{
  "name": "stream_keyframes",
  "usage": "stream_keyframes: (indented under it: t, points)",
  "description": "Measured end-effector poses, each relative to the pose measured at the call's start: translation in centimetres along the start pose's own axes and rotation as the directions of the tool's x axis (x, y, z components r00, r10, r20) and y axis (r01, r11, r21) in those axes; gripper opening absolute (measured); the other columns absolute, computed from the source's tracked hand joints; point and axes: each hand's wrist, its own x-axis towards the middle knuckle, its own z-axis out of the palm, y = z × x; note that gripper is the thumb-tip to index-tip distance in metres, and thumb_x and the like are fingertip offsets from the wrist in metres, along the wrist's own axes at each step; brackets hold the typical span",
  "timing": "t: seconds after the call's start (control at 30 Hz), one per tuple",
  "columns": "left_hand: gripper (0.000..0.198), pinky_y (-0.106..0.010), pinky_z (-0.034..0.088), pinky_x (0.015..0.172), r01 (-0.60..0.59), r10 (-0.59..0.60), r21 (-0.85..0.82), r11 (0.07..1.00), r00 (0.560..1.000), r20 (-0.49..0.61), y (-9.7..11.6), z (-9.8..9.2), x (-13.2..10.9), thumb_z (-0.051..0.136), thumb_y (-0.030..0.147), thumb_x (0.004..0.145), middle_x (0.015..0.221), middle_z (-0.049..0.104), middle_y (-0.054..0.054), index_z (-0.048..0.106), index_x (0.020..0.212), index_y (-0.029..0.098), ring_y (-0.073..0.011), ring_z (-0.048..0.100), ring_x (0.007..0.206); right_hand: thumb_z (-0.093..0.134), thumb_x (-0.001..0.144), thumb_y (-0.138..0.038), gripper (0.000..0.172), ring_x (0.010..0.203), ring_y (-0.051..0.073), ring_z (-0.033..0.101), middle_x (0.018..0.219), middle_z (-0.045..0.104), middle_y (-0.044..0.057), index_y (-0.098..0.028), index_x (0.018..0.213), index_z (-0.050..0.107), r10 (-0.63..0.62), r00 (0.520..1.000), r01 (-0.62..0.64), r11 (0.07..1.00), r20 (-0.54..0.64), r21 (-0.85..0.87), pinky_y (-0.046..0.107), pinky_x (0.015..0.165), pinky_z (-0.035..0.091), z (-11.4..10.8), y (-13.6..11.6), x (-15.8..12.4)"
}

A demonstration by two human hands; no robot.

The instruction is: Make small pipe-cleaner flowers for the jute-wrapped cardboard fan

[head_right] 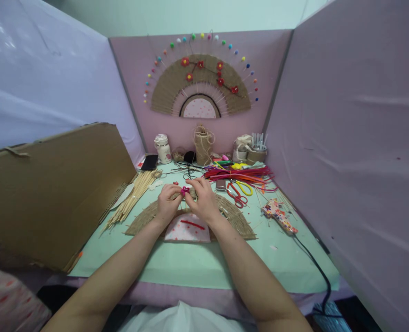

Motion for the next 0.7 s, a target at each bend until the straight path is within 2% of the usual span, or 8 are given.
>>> stream_keyframes:
  t: [0.23,0.47,0.6,0.7]
  points:
    - [0.009,-0.033,0.042,0.074,0.029,-0.029,-0.004,1.0,0.999,-0.037,0.3,-0.04,0.0,0.062,0.019,0.075,0.071,0.062,-0.001,0.062,0.067,0.02,-0.0163,0.055,0.076,0.053,0.084,-0.024,0.015,0.099,0.022,0.05,0.101,0.057,0.008,-0.021,0.093,0.064,-0.064,0.996,0.067,0.996,0.061,-0.058,0.038,0.089,0.043,-0.13,-0.12,-0.14]
    - [0.011,-0.032,0.041,0.072,0.105,-0.108,-0.054,0.993,0.993,-0.051,0.08,0.0,-0.04,0.063,0.021,0.074,0.069,0.06,-0.001,0.06,0.064,0.02,-0.0168,0.054,0.076,0.052,0.084,-0.023,0.017,0.102,0.022,0.049,0.105,0.056,0.008,-0.021,0.097,0.064,-0.085,0.995,0.09,0.993,0.059,-0.073,0.038,0.091,0.043,-0.09,-0.29,-0.2]
    - [0.01,-0.032,0.042,0.075,0.111,-0.115,-0.072,0.991,0.992,-0.052,0.0,-0.05,0.05,0.064,0.026,0.075,0.073,0.063,-0.001,0.063,0.067,0.021,-0.0171,0.055,0.079,0.052,0.083,-0.022,0.025,0.104,0.021,0.049,0.109,0.053,0.009,-0.021,0.106,0.06,-0.053,0.999,0.053,0.998,-0.005,-0.036,0.038,0.092,0.043,-0.14,-0.32,-0.07]
    - [0.008,-0.034,0.042,0.078,0.102,-0.106,-0.077,0.992,0.993,-0.046,0.02,-0.06,0.07,0.064,0.027,0.076,0.075,0.064,-0.002,0.064,0.07,0.021,-0.0176,0.056,0.082,0.052,0.082,-0.021,0.023,0.104,0.022,0.049,0.107,0.052,0.008,-0.021,0.103,0.06,-0.04,0.999,0.04,0.999,0.003,-0.019,0.039,0.092,0.042,-0.19,-0.46,-0.04]
